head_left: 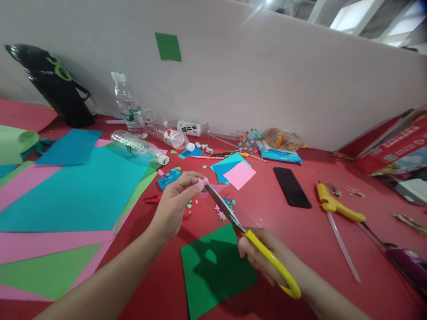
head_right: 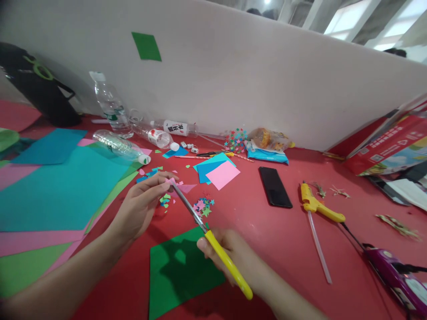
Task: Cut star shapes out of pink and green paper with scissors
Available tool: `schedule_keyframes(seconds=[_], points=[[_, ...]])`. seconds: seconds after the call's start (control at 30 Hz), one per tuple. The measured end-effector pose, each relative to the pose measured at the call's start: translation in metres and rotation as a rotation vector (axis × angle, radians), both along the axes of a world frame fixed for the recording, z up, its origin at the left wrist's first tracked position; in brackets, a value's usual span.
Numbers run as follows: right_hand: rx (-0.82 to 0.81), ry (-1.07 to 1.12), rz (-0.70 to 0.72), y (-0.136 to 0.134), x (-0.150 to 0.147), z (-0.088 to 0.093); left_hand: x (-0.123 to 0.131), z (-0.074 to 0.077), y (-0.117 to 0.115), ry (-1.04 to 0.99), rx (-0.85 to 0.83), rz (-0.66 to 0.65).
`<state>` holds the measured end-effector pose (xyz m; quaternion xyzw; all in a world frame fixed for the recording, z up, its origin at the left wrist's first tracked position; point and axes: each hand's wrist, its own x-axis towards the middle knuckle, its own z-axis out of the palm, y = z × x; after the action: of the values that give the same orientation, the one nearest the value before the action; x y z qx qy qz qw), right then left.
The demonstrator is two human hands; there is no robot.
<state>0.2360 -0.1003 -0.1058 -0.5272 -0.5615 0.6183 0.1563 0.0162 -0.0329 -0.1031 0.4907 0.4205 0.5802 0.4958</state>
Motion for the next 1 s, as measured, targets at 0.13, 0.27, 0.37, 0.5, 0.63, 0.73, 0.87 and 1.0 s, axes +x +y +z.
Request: schedule_keyframes(seconds=[0.13,0.27,0.37,0.5,0.63,0.73,0.87,1.0], points=[[0.013,0.011,0.012,-0.0007,-0.0014,-0.0001,0.0016,0.0005,-0.0005,0.011,0.014,0.028],[0.042,0.02,0.015,-0.0006,-0.0007,0.0006,0.0011,-0.0002,-0.0004,0.076,0.066,0.036],[0.04,-0.007,0.023,-0.0003,0.0011,-0.0001,-0.0006,-0.0015,0.0002,0.102,0.085,0.039],[0.021,-0.06,0.003,0.0,0.0029,-0.0015,-0.0024,-0.0019,0.0006,0.086,0.076,0.027],[0.04,-0.057,0.043,0.0003,0.0034,-0.0015,-0.0022,-0.0006,0.0005,0.065,0.068,0.021],[0.034,-0.068,0.042,0.0001,0.0033,-0.0014,-0.0016,0.0001,0.0012,0.064,0.071,0.013],[0.06,-0.043,0.037,0.0005,0.0023,-0.0015,-0.0016,-0.0002,0.0021,0.072,0.078,0.02],[0.049,-0.042,0.036,0.0028,0.0008,-0.0011,-0.0023,-0.001,0.0018,0.074,0.071,0.019]])
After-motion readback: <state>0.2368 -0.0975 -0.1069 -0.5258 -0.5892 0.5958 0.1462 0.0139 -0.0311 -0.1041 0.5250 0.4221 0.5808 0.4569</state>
